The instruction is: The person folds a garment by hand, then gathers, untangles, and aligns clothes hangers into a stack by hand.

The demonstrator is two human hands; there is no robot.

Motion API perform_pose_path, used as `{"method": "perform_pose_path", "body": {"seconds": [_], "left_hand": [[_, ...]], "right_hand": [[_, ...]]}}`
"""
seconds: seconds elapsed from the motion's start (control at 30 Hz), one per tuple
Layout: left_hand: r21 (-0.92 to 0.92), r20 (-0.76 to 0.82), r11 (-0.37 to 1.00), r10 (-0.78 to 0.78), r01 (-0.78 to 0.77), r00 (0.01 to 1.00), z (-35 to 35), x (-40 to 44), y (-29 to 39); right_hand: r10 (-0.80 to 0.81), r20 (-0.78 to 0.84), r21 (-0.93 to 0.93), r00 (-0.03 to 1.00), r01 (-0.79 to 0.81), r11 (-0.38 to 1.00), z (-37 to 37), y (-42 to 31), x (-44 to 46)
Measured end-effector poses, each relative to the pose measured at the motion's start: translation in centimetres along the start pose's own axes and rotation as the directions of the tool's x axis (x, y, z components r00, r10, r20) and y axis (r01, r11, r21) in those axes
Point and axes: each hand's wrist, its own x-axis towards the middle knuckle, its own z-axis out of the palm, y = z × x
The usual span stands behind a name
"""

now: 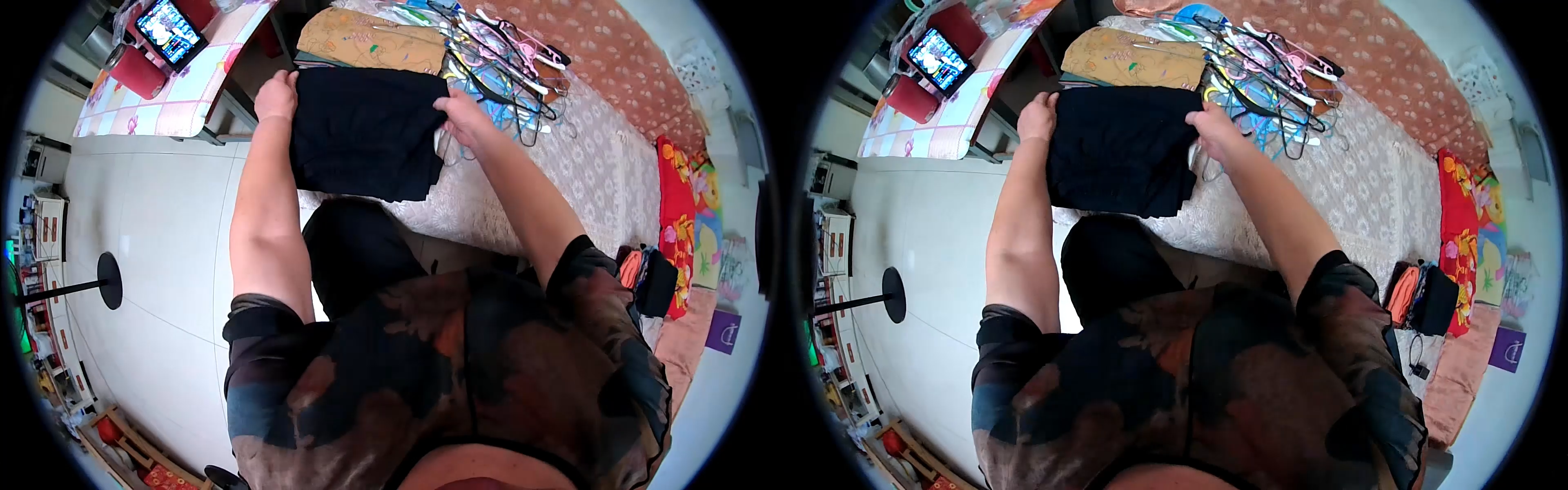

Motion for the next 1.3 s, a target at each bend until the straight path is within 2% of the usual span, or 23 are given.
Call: {"method": "perform_pose_path", "body": {"seconds": [0.03,0.07,0.13,0.17,0.2,0.23,0.27,0.3,0.33,0.4,0.6,0.67,0.73,0.77,0.83,0.93,0.97,1.0,1.1,1.17,1.2,1.27,1.3], "left_hand": [[-0.055,0.01,0.998,-0.007,0.008,1.0,-0.5,0.1,-0.1],[-0.109,0.023,0.994,-0.015,0.018,1.0,-1.1,0.2,-0.3],[-0.07,-0.125,0.997,0.026,-0.035,0.992,-3.1,-1.6,-0.2],[-0.083,-0.171,0.996,0.026,-0.04,0.985,-4.9,-3.3,0.5],[-0.095,-0.217,0.994,0.025,-0.047,0.976,-6.6,-5.3,1.2],[-0.09,-0.215,0.995,0.029,-0.05,0.976,-7.8,-7.2,1.5],[-0.135,-0.22,0.977,0.13,-0.162,0.967,-8.9,-9.2,1.7],[-0.179,-0.228,0.946,0.226,-0.27,0.947,-9.7,-11.1,1.9],[-0.205,-0.238,0.928,0.262,-0.312,0.935,-10.3,-13.1,2.3],[-0.244,-0.169,0.902,0.323,-0.357,0.931,-10.5,-16.3,2.6],[-0.271,0.097,0.917,0.329,-0.293,0.939,-9.1,-17.6,1.0],[-0.261,0.075,0.908,0.358,-0.329,0.931,-9.3,-17.4,1.1],[-0.093,0.086,0.901,0.432,-0.424,0.898,-9.5,-17.0,0.8],[-0.092,0.082,0.901,0.431,-0.424,0.899,-9.6,-16.8,0.4],[0.019,-0.169,0.862,0.503,-0.507,0.848,-10.6,-16.5,0.4],[0.102,-0.275,0.85,0.523,-0.517,0.807,-11.2,-17.0,0.3],[0.145,-0.18,0.859,0.511,-0.491,0.841,-10.2,-17.5,-0.3],[0.148,-0.19,0.859,0.511,-0.49,0.838,-9.1,-18.2,-0.9],[0.176,0.178,0.924,0.309,-0.339,0.934,-8.6,-19.4,-0.7],[0.208,0.152,0.909,0.336,-0.362,0.93,-10.8,-18.7,1.0],[0.244,0.129,0.893,0.357,-0.379,0.925,-12.0,-18.4,1.9],[0.111,-0.075,0.892,0.446,-0.437,0.892,-13.4,-16.3,4.9],[0.096,-0.186,0.866,0.499,-0.49,0.846,-13.3,-14.8,6.5]], "right_hand": [[-0.011,0.006,0.052,1.0,0.01,0.999,0.4,-0.8,-1.4],[0.007,0.065,-0.069,0.998,-0.003,0.998,-0.3,-1.3,-1.7],[-0.084,-0.199,-0.327,0.976,0.014,0.945,1.5,-2.9,-4.5],[-0.082,-0.198,-0.322,0.977,0.014,0.947,1.1,-2.1,-4.6],[-0.452,-0.088,-0.588,0.888,0.32,0.743,0.5,-1.0,-4.4],[-0.721,0.118,-0.757,0.683,0.531,0.38,0.1,-0.1,-4.5],[-0.72,0.113,-0.755,0.685,0.53,0.385,0.6,-0.6,-5.9],[-0.745,0.389,-0.738,0.543,0.668,0.102,1.8,-1.9,-8.4],[-0.679,0.636,-0.63,0.366,0.754,-0.184,2.7,-2.3,-10.3],[-0.598,0.718,-0.6,0.356,0.752,-0.273,3.7,-1.2,-12.4],[-0.553,0.719,-0.625,0.422,0.74,-0.248,3.2,0.5,-10.8],[-0.597,0.723,-0.6,0.347,0.744,-0.294,3.7,-0.4,-11.1],[-0.601,0.705,-0.618,0.377,0.742,-0.26,3.7,-0.5,-10.7],[-0.615,0.69,-0.626,0.381,0.742,-0.242,3.5,-0.6,-10.3],[-0.628,0.674,-0.633,0.388,0.742,-0.221,3.4,-1.1,-10.7],[-0.552,0.749,-0.58,0.366,0.766,-0.279,3.4,-0.8,-11.6],[-0.484,0.804,-0.535,0.345,0.775,-0.335,3.3,0.4,-11.4],[-0.412,0.852,-0.486,0.324,0.781,-0.391,3.1,1.2,-11.3],[-0.425,0.844,-0.48,0.327,0.813,-0.328,3.0,1.7,-11.7],[-0.426,0.816,-0.512,0.39,0.83,-0.222,3.1,1.0,-11.9],[-0.426,0.816,-0.513,0.389,0.828,-0.226,3.5,0.5,-11.7],[-0.374,0.67,-0.714,0.641,0.695,-0.087,5.1,-0.7,-10.9],[-0.383,0.671,-0.712,0.635,0.696,-0.093,6.2,-1.6,-10.7]]}}
